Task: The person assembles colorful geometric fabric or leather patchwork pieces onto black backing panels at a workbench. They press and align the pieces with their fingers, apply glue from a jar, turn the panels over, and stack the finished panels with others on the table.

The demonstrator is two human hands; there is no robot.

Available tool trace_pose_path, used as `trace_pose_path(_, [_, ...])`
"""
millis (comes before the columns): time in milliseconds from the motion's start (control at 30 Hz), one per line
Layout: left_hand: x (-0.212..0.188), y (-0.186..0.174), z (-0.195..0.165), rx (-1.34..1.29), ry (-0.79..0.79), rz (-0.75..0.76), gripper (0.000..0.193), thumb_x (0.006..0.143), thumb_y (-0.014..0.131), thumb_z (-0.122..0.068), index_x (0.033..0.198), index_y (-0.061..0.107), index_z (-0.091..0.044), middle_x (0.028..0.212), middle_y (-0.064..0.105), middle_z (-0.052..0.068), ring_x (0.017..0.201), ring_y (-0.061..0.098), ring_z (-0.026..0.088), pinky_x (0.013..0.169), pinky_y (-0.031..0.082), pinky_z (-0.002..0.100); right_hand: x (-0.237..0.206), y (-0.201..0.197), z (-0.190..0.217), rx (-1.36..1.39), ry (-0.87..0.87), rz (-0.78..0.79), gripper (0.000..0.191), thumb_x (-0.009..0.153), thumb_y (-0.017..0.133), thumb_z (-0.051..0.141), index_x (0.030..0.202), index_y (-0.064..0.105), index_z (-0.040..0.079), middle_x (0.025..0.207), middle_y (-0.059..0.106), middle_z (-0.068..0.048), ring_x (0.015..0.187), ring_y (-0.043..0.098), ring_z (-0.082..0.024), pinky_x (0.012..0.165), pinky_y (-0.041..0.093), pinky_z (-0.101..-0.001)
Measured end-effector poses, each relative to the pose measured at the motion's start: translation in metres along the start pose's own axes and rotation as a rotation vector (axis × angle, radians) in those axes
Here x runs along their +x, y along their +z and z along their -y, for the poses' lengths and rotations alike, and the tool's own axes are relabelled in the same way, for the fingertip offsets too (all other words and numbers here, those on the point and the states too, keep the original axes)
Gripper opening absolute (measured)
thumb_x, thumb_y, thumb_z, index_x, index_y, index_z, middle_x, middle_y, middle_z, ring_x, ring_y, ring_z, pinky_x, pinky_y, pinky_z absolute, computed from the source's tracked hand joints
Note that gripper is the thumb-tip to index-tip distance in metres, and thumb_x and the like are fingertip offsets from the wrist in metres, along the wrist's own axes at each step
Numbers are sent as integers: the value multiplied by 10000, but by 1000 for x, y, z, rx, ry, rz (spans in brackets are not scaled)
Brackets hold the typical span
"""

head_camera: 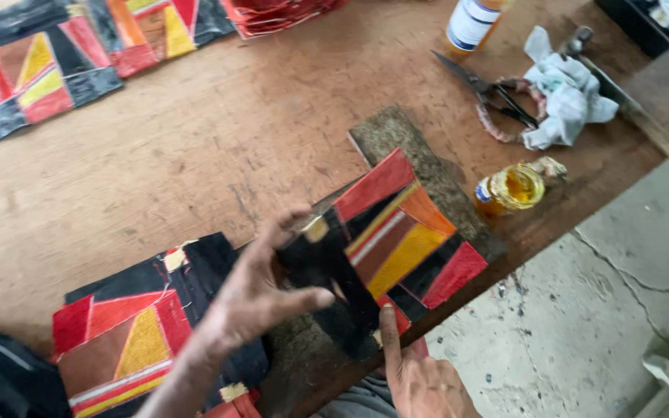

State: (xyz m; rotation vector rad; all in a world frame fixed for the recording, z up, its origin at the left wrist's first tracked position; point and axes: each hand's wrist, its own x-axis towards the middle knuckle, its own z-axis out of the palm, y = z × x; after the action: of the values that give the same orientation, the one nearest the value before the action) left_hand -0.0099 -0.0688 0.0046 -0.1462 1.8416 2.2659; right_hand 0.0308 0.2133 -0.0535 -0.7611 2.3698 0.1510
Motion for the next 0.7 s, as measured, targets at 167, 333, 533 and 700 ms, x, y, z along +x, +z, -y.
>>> trace_pose_path(167, [-10,38,34,70,11,-188,522,789,733,20,1292,601,-18,1152,726,69,1067,643,127,976,538,310,4,-23,-7,506,-501,-276,1004,841,770,194,1598,149,-29,888,671,-322,699,717,-363,640,593,-467])
trace_pose_path(333, [12,12,10,92,179,-362,467,821,625,60,1282,637,-6,1121,726,64,1036,644,121,946,545,291,-5,-59,-17,850,-230,-181,830,833,823,263,1567,435,226,736,766,-31,591,748,-124,601,603,-294])
trace_pose_path(533, [53,-51,-26,-304,312,-502,548,733,542,126,1252,602,-38,1071,699,47,972,661,167,865,571,313,13,-71,-24,860,-326,-357,657,846,825,197,1450,571,156,734,772,-1,613,748,-63,554,621,-275])
trace_pose_path(700, [115,-104,-24,-336,28,-648,214,841,593,69,1052,610,37,890,622,96,774,632,231,671,576,398,23,-58,-32,905,-384,-431,601,854,830,146,1412,607,116,700,755,-15,593,720,-50,534,600,-256])
